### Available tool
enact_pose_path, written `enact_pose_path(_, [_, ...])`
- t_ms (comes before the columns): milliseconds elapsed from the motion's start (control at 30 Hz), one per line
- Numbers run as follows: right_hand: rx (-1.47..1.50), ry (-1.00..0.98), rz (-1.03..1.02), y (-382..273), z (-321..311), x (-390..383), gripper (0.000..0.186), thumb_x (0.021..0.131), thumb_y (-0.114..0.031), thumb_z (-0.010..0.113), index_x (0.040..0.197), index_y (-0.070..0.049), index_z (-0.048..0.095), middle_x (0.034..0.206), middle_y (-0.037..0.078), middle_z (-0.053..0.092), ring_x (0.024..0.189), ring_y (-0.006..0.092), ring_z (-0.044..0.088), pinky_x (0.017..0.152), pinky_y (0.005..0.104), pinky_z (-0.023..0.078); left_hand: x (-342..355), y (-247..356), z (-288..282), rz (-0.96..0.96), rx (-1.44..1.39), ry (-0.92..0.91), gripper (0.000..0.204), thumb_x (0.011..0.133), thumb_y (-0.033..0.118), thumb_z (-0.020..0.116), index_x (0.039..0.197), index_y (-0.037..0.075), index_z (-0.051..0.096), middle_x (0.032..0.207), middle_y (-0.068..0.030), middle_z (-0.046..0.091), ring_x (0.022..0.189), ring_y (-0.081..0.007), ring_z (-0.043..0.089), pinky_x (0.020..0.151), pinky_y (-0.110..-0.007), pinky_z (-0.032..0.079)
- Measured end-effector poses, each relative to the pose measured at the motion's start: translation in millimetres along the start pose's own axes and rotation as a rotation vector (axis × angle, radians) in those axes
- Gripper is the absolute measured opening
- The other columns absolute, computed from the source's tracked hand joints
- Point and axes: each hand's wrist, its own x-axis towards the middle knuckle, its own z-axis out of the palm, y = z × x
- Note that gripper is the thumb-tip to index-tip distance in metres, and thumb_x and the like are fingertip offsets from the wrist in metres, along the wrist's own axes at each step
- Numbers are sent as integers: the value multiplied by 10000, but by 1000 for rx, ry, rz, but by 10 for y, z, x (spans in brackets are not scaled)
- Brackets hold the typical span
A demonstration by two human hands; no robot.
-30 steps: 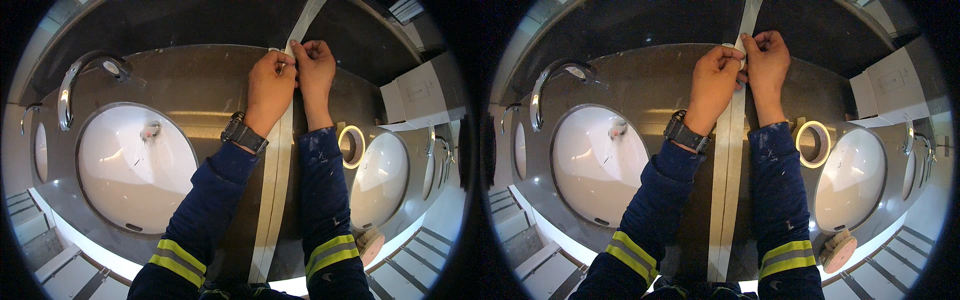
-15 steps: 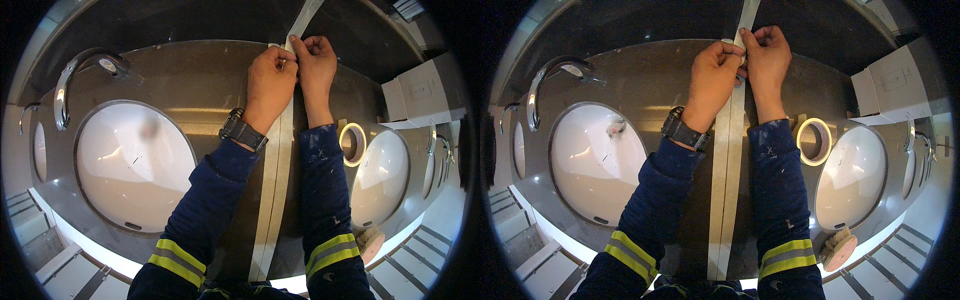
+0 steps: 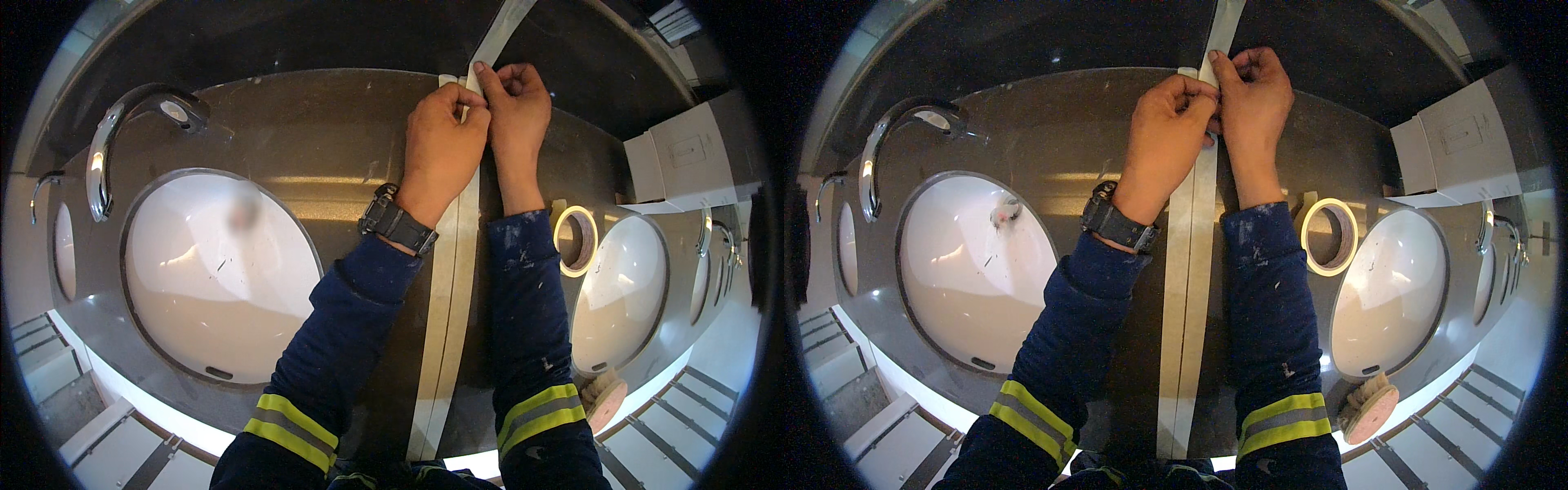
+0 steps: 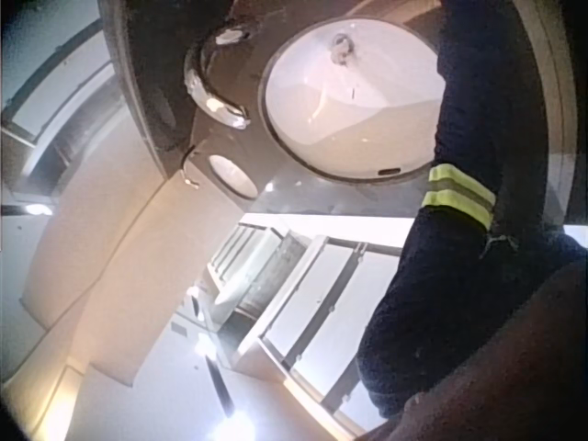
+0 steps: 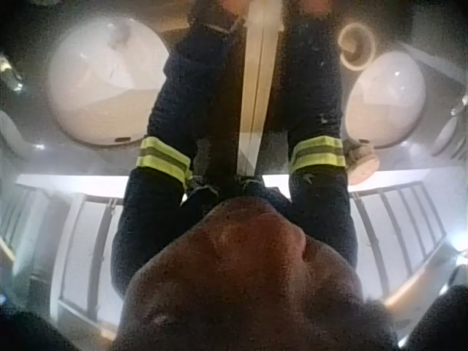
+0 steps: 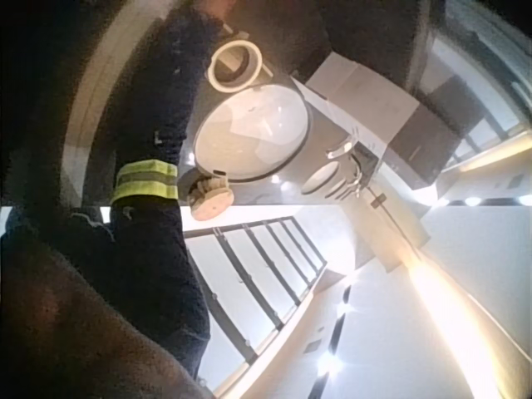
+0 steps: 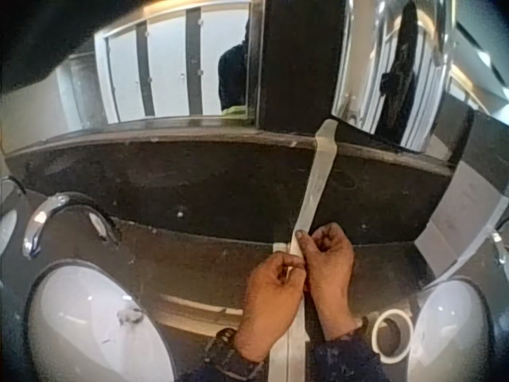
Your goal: The person applies strips of masking tape along the countertop in a public restroom. They unroll the tape, press it down, and smooth it along the surface between sinks.
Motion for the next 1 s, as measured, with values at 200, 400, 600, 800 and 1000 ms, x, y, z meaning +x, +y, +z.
enact_pose_path(200, [62, -45, 75, -76, -48, -90, 295, 875, -216, 841, 868, -5, 635, 732, 76, 674, 614, 136, 593, 561, 330, 472, -11, 32, -34, -47, -70, -40, 156, 890, 142, 682, 916, -10, 709, 822, -179, 715, 771, -300, 710, 714, -416, 535])
enact_pose_path(400, [24, -24, 0, 28, -29, 4, 289, 886, -216, 835, 897, -10, 633, 760, 79, 685, 642, 135, 610, 578, 318, 479, -2, -2, 9, -3, 41, -32, 151, 892, 137, 676, 950, 2, 711, 825, -191, 712, 770, -326, 707, 704, -429, 529])
enact_pose_path(600, [81, -37, 21, -46, 1, -42, 253, 908, -205, 813, 968, -4, 671, 814, 92, 715, 699, 146, 652, 618, 312, 504, -2, 19, -59, 29, 140, -91, 157, 976, 80, 602, 1083, 4, 688, 888, -99, 732, 747, -147, 722, 628, -276, 566])
enact_pose_path(800, [93, -23, -39, -8, -33, -48, 230, 932, -191, 785, 986, -10, 655, 807, 75, 693, 699, 130, 622, 624, 292, 478, -30, 170, -173, 122, 324, 59, 198, 958, 88, 624, 1142, 42, 682, 853, -138, 726, 676, -171, 709, 597, -324, 546])
enact_pose_path(1000, [136, -39, 10, 30, -88, -76, 238, 923, -178, 792, 959, -36, 604, 745, 26, 626, 654, 96, 533, 593, 290, 426, 124, 385, -502, 734, 666, 283, 269, 877, 138, 715, 1134, 60, 692, 918, -121, 702, 881, -309, 666, 825, -435, 543])
